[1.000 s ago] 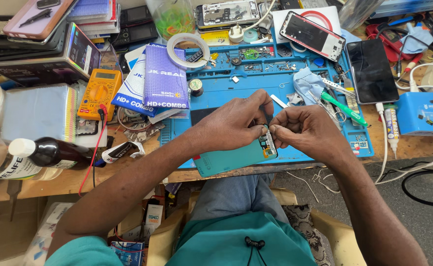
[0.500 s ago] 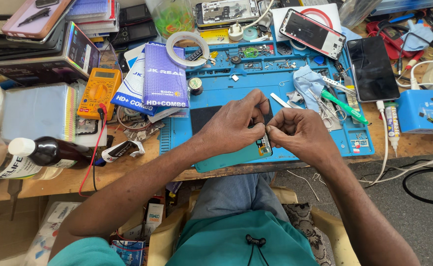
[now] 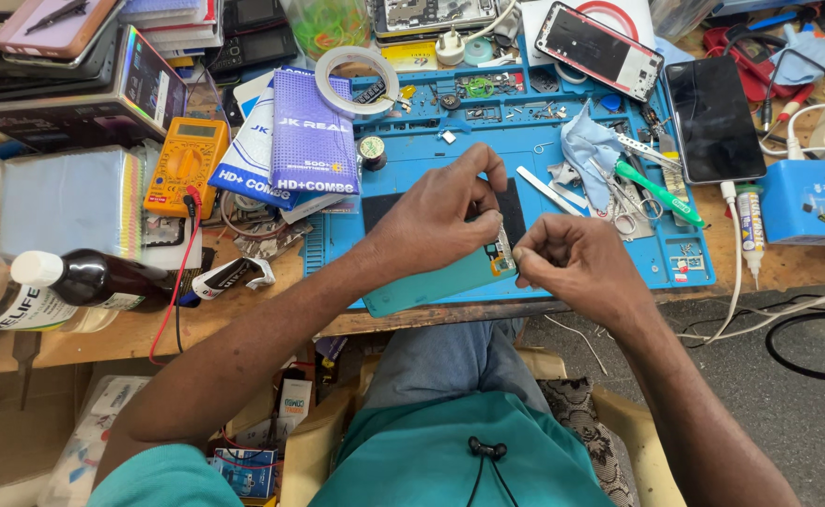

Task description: The person applies adhesive tape to the edges of a smartphone frame, then handles a battery and a small metal bracket, connecting a ribbon cable to the battery. The person wipes the battery surface with a cloth.

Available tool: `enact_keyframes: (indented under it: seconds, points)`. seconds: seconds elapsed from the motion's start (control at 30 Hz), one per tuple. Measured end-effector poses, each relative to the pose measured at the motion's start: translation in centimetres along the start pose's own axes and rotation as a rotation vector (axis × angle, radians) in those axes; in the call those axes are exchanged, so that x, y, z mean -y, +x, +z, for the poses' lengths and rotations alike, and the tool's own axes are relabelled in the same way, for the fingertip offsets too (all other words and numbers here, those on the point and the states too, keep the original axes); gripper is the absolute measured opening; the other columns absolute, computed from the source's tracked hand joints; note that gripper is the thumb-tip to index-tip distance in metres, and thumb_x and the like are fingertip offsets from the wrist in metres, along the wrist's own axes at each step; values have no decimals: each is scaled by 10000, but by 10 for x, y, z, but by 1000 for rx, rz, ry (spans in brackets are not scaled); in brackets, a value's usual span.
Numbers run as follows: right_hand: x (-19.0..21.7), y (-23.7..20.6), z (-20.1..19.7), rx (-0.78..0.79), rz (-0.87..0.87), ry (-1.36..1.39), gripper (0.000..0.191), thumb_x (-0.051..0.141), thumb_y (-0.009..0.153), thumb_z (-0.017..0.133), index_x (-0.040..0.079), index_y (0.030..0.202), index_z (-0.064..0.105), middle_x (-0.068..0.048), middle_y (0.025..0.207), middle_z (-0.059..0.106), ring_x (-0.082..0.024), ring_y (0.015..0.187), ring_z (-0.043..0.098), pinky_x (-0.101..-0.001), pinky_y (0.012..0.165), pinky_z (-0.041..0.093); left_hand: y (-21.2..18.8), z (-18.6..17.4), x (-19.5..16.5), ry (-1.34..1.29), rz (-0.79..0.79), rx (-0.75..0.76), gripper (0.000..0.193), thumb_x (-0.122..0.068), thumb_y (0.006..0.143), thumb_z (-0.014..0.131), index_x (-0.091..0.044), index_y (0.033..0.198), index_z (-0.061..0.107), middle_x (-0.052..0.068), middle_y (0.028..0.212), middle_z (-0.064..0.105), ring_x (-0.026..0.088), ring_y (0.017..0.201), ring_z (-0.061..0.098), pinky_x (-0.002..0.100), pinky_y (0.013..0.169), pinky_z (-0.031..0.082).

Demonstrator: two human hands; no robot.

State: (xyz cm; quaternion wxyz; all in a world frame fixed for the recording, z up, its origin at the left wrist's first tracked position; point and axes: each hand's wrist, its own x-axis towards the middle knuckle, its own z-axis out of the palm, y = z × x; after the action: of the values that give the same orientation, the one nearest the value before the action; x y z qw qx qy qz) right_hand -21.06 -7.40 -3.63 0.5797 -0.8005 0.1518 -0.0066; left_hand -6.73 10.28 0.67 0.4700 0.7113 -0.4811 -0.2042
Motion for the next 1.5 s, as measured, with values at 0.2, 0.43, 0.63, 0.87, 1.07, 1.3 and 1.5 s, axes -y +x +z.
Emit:
enact_keyframes:
  seconds: [0.2, 0.43, 0.63, 0.87, 1.07, 1.3, 1.5]
  points:
    - [-5, -7, 0, 29, -29, 62, 137, 102, 898, 678, -1, 975, 725, -52, 827, 778, -91, 736, 748, -227, 652, 593, 4, -6, 8, 38, 30, -45, 290, -88, 870, 634, -25, 1107, 479, 68, 724, 723, 140, 655, 697, 337, 612, 515]
    - [1, 1, 11, -130, -99, 144, 204, 142, 922, 719, -12, 1049, 760, -91, 824, 795, -124, 699, 757, -257, 623, 597, 4, -11, -4, 6, 3, -56, 231, -141, 912, 661, -39, 1105, 587, 46, 759, 744, 119, 671, 691, 306, 614, 519]
    - [7, 2, 10, -74, -154, 141, 167, 124, 932, 707, -4, 1027, 757, -85, 827, 790, -119, 699, 753, -251, 604, 578, 2, -15, -14, -7, -5, -20, 239, -210, 891, 731, -48, 1057, 673, 68, 712, 722, 118, 625, 630, 325, 563, 491]
    - [39, -13, -30, -316, -369, -18, 110, 50, 1068, 679, -45, 1111, 714, -141, 937, 739, -165, 784, 733, -304, 717, 621, 0, -54, -16, 110, 354, -150, 581, -407, 1043, 710, -58, 1440, 471, 105, 1350, 678, 215, 1180, 711, 370, 958, 617]
    - [15, 24, -33, -235, -402, 383, 71, 27, 1084, 675, -42, 1098, 688, -140, 968, 724, -179, 782, 732, -307, 721, 644, -41, -79, 17, 167, 88, -213, 551, -368, 1009, 705, -55, 1433, 544, 84, 1339, 680, 256, 1135, 701, 419, 967, 575]
    - [-28, 34, -11, -111, 39, 348, 265, 137, 993, 618, -5, 1200, 704, -119, 912, 773, -195, 733, 769, -282, 634, 612, -55, -51, 58, -244, -311, -165, 311, -92, 967, 662, 5, 1259, 615, 79, 915, 685, 114, 787, 701, 244, 656, 615]
    - [-19, 1, -19, -324, -255, -379, 320, 116, 1009, 659, 35, 1315, 701, -70, 1145, 785, -220, 1046, 770, -352, 863, 603, -61, -40, 44, 427, -330, -171, 380, -201, 939, 713, -12, 1255, 616, 149, 1063, 681, 260, 843, 724, 399, 730, 584]
